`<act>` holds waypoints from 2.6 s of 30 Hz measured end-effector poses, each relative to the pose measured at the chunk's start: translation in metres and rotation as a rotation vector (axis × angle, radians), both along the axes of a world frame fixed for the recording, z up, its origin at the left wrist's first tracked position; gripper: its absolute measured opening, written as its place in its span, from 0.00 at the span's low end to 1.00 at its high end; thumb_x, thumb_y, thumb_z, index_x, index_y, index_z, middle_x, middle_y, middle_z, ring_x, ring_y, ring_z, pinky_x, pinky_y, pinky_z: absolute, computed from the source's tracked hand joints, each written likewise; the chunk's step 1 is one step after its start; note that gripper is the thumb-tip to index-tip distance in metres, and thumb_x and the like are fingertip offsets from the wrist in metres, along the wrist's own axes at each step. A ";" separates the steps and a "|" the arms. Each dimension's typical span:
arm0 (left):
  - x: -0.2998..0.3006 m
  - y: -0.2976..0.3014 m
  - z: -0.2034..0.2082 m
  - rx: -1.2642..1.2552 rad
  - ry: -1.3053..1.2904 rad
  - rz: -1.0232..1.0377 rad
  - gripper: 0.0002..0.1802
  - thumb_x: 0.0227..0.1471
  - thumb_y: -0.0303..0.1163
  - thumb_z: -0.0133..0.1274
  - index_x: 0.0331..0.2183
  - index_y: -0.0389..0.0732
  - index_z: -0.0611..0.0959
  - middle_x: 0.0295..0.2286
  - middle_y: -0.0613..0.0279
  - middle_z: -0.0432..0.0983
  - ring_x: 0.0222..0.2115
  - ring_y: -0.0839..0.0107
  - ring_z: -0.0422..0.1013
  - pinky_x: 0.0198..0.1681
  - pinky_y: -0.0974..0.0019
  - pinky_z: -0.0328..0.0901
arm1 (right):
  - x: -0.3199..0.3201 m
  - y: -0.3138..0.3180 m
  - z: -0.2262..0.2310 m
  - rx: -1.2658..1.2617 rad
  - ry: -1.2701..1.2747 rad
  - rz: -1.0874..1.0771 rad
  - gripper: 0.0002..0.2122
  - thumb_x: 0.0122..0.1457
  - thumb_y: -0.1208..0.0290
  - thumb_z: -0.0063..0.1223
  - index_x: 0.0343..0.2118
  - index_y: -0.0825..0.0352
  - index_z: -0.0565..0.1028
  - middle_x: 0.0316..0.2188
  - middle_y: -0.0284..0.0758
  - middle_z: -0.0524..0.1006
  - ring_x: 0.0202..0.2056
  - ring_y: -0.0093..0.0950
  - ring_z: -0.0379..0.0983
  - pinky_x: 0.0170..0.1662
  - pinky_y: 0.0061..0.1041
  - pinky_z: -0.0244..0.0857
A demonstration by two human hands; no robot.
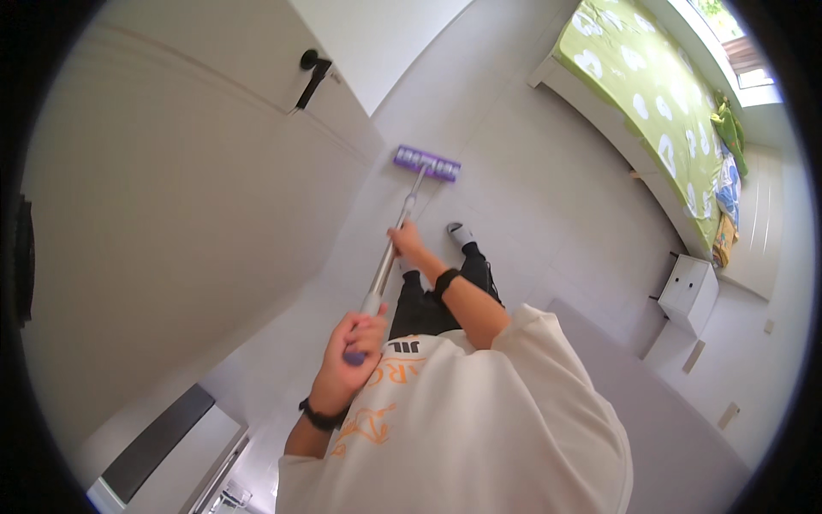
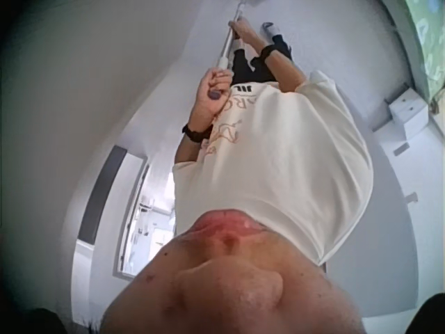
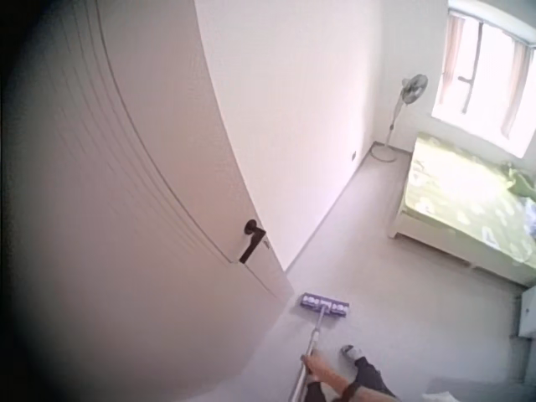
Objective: The person is mopping the floor in a bedroom, a hallway, and a bathroom.
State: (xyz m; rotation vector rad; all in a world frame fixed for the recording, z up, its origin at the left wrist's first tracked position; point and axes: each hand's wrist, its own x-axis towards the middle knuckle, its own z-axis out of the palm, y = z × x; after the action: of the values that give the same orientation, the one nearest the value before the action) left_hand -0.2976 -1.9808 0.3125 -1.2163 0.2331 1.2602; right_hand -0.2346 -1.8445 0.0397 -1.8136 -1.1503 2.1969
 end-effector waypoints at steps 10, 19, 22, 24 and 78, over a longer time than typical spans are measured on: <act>-0.044 -0.013 -0.036 -0.046 -0.027 0.087 0.12 0.48 0.19 0.42 0.38 0.30 0.66 0.19 0.66 0.58 0.12 0.83 0.55 0.12 0.81 0.52 | -0.048 -0.005 -0.033 0.010 0.022 0.080 0.11 0.47 0.70 0.51 0.30 0.70 0.65 0.21 0.35 0.68 0.19 0.28 0.70 0.21 0.30 0.70; -0.035 -0.036 0.008 -0.106 -0.235 0.044 0.06 0.45 0.22 0.43 0.29 0.37 0.63 0.14 0.67 0.58 0.09 0.82 0.58 0.10 0.79 0.55 | -0.041 -0.090 -0.012 -0.436 0.591 -0.787 0.10 0.47 0.86 0.47 0.29 0.69 0.60 0.22 0.37 0.66 0.19 0.26 0.68 0.20 0.26 0.67; -0.021 -0.031 0.010 -0.065 -0.301 -0.082 0.04 0.46 0.24 0.42 0.27 0.38 0.64 0.12 0.68 0.58 0.09 0.81 0.58 0.10 0.78 0.57 | -0.035 -0.096 -0.012 -0.347 0.397 -0.747 0.10 0.47 0.86 0.47 0.30 0.69 0.60 0.21 0.37 0.66 0.18 0.25 0.67 0.20 0.25 0.66; -0.021 -0.024 0.031 -0.083 -0.333 -0.189 0.03 0.46 0.24 0.42 0.26 0.38 0.64 0.11 0.68 0.58 0.09 0.81 0.58 0.11 0.78 0.57 | -0.032 -0.093 0.013 -0.344 0.367 -0.771 0.09 0.48 0.85 0.46 0.30 0.70 0.60 0.21 0.37 0.66 0.18 0.25 0.66 0.20 0.25 0.66; -0.205 0.103 -0.246 -0.297 -0.097 -1.225 0.12 0.49 0.24 0.39 0.17 0.38 0.60 0.13 0.66 0.57 0.09 0.79 0.57 0.11 0.78 0.61 | -0.195 -0.053 -0.287 -0.074 0.351 -1.583 0.09 0.43 0.81 0.47 0.29 0.70 0.63 0.17 0.35 0.65 0.14 0.27 0.64 0.12 0.27 0.55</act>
State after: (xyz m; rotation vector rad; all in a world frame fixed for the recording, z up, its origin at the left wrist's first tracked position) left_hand -0.5028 -1.8779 0.0669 -1.0547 0.9466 0.0943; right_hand -0.4297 -1.8971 -0.2478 -1.3146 0.4436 1.3446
